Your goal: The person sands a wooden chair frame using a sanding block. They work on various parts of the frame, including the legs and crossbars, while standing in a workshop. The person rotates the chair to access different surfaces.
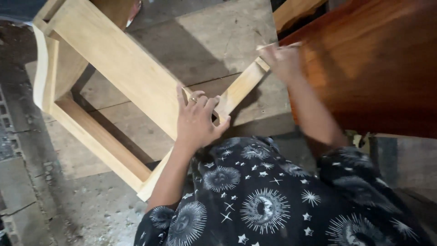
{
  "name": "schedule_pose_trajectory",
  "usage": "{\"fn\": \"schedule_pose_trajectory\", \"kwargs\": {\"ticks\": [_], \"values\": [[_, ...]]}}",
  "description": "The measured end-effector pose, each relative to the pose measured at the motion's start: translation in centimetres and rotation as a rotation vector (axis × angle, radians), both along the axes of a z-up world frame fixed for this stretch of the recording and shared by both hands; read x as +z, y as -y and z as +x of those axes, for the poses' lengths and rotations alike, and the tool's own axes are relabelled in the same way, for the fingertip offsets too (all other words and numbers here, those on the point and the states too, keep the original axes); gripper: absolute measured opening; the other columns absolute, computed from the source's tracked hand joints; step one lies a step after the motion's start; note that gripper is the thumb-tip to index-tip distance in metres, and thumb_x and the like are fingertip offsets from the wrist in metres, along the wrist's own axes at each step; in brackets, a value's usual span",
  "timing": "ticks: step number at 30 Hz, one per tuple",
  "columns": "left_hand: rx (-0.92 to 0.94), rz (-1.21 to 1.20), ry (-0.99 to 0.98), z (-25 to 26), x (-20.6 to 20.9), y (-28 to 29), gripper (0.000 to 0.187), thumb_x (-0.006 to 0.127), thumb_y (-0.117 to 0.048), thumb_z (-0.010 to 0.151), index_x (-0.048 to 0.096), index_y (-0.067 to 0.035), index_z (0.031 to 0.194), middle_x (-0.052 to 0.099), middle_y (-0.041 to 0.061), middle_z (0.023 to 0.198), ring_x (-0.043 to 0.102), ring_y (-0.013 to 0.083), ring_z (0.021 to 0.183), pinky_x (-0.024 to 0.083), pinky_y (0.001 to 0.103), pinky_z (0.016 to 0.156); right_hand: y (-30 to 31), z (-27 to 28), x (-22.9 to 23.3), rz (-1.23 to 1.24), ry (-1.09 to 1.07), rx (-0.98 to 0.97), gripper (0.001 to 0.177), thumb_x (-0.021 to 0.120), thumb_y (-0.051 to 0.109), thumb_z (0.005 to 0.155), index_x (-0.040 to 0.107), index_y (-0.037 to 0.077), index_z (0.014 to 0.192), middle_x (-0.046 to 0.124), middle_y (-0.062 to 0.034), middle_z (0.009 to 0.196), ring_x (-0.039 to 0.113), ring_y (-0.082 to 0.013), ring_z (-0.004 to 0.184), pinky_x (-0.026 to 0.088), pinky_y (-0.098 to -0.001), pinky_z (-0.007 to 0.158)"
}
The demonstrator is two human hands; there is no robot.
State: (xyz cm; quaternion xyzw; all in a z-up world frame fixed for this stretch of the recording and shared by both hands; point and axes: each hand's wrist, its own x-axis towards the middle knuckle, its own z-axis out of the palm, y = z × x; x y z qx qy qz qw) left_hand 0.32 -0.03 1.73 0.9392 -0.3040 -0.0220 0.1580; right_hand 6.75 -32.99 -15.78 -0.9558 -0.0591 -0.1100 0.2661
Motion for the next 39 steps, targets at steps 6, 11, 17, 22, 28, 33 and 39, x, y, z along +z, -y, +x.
{"fn": "schedule_pose_trajectory", "kwargs": {"ticks": [6,11,17,22,28,33,39], "values": [[0.035,-0.122,0.073,-0.3,-1.8,-0.3,0.056,0.073,-0.055,0.078,0.073,-0.01,0.111,0.067,0.012,0.084,0.065,0.0334,0.11,0.016,0.074,0.115,0.8,-0.8,-3.1,-0.209,-0.019,-0.213,0.028,0.079,0.031,0.096,0.07,0.012,0.076,0.063,-0.0096,0.065,0.063,-0.0287,0.066,0.046,-0.0434,0.075],[0.041,-0.113,0.086,0.2,-1.8,-0.4,0.057,0.074,-0.057,0.077,0.073,-0.01,0.11,0.068,0.012,0.085,0.065,0.0333,0.11,0.017,0.074,0.115,-0.4,-2.1,0.3,0.272,0.11,-0.161,0.013,0.082,0.031,0.097,0.078,0.022,0.089,0.069,-0.0018,0.068,0.071,-0.02,0.069,0.05,-0.0258,0.069],[0.039,-0.073,0.073,0.0,-1.9,0.0,0.057,0.072,-0.057,0.079,0.072,-0.011,0.113,0.067,0.011,0.085,0.065,0.0326,0.111,0.017,0.072,0.117,-1.6,-1.1,0.1,0.317,0.027,-0.277,0.064,0.063,0.049,0.107,0.063,-0.002,0.069,0.061,-0.0234,0.061,0.067,-0.0405,0.066,0.046,-0.0426,0.062],[0.051,-0.052,0.043,-0.4,-2.2,-0.3,0.056,0.069,-0.057,0.082,0.072,-0.011,0.114,0.067,0.011,0.087,0.063,0.0321,0.115,0.014,0.072,0.117,2.0,0.7,-0.8,-0.136,0.209,-0.114,0.039,0.079,0.044,0.103,0.07,0.016,0.078,0.065,-0.0046,0.064,0.071,-0.0286,0.068,0.051,-0.0363,0.069],[0.037,-0.074,0.061,-0.2,-2.4,-0.1,0.055,0.068,-0.058,0.082,0.072,-0.011,0.11,0.068,0.011,0.085,0.065,0.0319,0.112,0.013,0.073,0.118,3.3,-1.1,-3.2,-0.091,-0.14,-0.148,0.07,0.055,0.064,0.109,0.071,-0.001,0.086,0.07,-0.0294,0.088,0.065,-0.0539,0.093,0.026,-0.0526,0.103],[0.036,-0.056,0.073,-0.4,-2.4,-0.1,0.057,0.068,-0.059,0.081,0.072,-0.011,0.111,0.067,0.011,0.086,0.063,0.0314,0.113,0.011,0.074,0.118,0.6,-1.4,-0.7,0.174,-0.029,-0.067,0.034,0.07,0.05,0.106,0.077,0.018,0.093,0.072,-0.0077,0.083,0.072,-0.0283,0.089,0.05,-0.034,0.082],[0.034,-0.057,0.054,-0.3,-3.0,-0.1,0.058,0.067,-0.059,0.08,0.072,-0.012,0.114,0.068,0.011,0.088,0.063,0.0306,0.114,0.008,0.073,0.12,0.3,-0.4,1.5,-0.192,0.165,0.026,0.018,0.069,0.046,0.102,0.074,0.028,0.105,0.071,-0.0009,0.088,0.071,-0.0217,0.085,0.044,-0.0293,0.088]]}}
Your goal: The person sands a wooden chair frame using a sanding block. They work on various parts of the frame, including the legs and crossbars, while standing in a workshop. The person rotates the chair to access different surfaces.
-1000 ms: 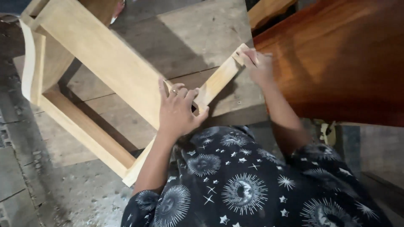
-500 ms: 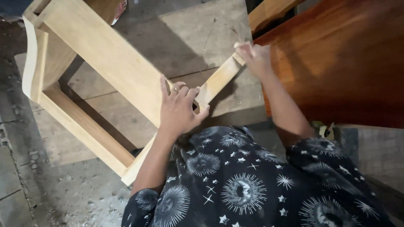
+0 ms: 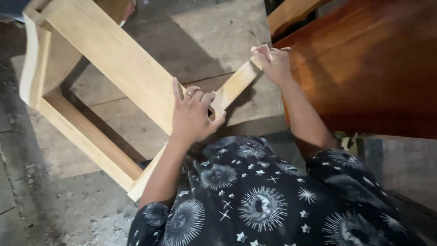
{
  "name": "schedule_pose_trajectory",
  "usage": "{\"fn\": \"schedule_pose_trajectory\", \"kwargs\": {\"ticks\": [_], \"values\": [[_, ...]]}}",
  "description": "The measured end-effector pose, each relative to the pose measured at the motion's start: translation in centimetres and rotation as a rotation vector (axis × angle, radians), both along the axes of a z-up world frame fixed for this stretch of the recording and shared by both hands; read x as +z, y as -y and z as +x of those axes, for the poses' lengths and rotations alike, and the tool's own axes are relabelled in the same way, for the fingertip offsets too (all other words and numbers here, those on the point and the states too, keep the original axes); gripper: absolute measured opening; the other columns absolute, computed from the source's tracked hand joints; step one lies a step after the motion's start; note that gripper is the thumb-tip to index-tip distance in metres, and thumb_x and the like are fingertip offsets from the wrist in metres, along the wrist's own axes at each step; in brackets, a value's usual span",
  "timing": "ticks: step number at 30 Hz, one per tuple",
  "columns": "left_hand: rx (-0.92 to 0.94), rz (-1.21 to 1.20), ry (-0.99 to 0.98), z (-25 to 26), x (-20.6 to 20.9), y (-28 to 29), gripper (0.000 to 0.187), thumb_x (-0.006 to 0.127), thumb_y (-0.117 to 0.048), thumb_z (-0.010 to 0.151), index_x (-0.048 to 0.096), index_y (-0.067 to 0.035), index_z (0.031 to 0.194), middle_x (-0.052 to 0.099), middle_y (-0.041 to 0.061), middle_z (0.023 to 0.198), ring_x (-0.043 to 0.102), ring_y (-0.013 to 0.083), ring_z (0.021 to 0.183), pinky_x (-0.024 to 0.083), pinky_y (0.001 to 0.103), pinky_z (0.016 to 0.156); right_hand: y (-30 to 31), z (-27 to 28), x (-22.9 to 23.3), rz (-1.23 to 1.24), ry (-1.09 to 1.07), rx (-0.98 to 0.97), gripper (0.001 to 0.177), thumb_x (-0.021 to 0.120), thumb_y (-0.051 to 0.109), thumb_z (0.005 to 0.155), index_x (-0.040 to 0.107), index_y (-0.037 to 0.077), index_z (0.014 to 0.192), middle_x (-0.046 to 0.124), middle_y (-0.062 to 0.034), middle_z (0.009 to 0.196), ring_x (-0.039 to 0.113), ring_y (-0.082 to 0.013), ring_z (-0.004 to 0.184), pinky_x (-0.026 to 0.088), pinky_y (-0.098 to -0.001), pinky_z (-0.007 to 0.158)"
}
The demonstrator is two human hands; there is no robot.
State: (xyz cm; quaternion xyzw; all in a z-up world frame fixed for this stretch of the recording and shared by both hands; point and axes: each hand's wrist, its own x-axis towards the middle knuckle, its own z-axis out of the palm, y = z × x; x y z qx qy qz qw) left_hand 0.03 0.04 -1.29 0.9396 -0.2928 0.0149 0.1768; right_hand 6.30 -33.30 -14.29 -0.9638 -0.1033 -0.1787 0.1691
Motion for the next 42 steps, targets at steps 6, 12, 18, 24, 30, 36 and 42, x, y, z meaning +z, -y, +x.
{"fn": "schedule_pose_trajectory", "kwargs": {"ticks": [6,12,18,24,30,36,42], "values": [[0.005,-0.012,0.033,0.0,0.1,-0.2,0.056,0.07,-0.055,0.079,0.072,-0.011,0.113,0.067,0.011,0.086,0.063,0.0309,0.113,0.01,0.073,0.12,0.3,0.1,-1.5,0.373,-0.203,-0.048,0.047,0.068,0.049,0.107,0.072,0.008,0.084,0.07,-0.0164,0.079,0.069,-0.0375,0.085,0.049,-0.0393,0.079],[0.009,-0.05,0.073,0.0,0.5,-0.3,0.054,0.071,-0.054,0.078,0.074,-0.012,0.112,0.068,0.012,0.085,0.064,0.0319,0.11,0.011,0.072,0.12,0.6,0.2,1.4,0.213,-0.234,-0.112,0.031,0.067,0.051,0.105,0.067,0.021,0.097,0.068,0.0002,0.071,0.072,-0.0142,0.078,0.053,-0.0314,0.073],[0.013,-0.038,0.071,0.0,0.3,-0.1,0.056,0.07,-0.055,0.077,0.074,-0.012,0.112,0.067,0.011,0.084,0.064,0.0299,0.111,0.009,0.072,0.121,0.5,-1.0,-0.6,0.279,-0.174,-0.099,0.032,0.068,0.053,0.104,0.077,0.023,0.096,0.072,-0.005,0.078,0.072,-0.0281,0.086,0.046,-0.0328,0.086],[-0.009,-0.05,0.046,-0.2,0.2,0.1,0.056,0.071,-0.055,0.077,0.074,-0.012,0.113,0.069,0.012,0.086,0.064,0.0311,0.11,0.009,0.072,0.12,-1.5,-1.2,0.7,0.4,-0.133,-0.257,0.023,0.07,0.045,0.102,0.082,0.025,0.098,0.075,-0.0029,0.078,0.074,-0.024,0.081,0.053,-0.0283,0.073],[-0.011,0.008,0.033,0.0,1.9,-0.1,0.057,0.065,-0.056,0.082,0.074,-0.011,0.115,0.068,0.011,0.087,0.062,0.0325,0.108,0.01,0.071,0.121,-0.5,1.1,0.3,0.127,-0.245,-0.121,0.062,0.054,0.054,0.111,0.076,0.005,0.081,0.067,-0.0188,0.073,0.067,-0.0337,0.073,0.046,-0.044,0.073],[0.004,-0.056,0.099,0.1,-0.1,-0.4,0.056,0.072,-0.055,0.075,0.074,-0.012,0.111,0.068,0.011,0.084,0.064,0.0299,0.108,0.011,0.072,0.121,0.4,0.3,1.9,0.191,-0.216,-0.059,0.032,0.067,0.042,0.106,0.075,0.013,0.097,0.073,-0.0157,0.08,0.073,-0.0315,0.091,0.053,-0.0399,0.088],[0.004,-0.062,0.112,0.1,-0.2,-0.1,0.056,0.072,-0.055,0.075,0.074,-0.012,0.111,0.067,0.011,0.084,0.064,0.0296,0.108,0.011,0.072,0.121,-0.1,-0.2,0.2,0.294,-0.214,-0.038,0.033,0.061,0.048,0.109,0.078,0.021,0.1,0.075,-0.0083,0.09,0.07,-0.0283,0.102,0.04,-0.0356,0.098]]}}
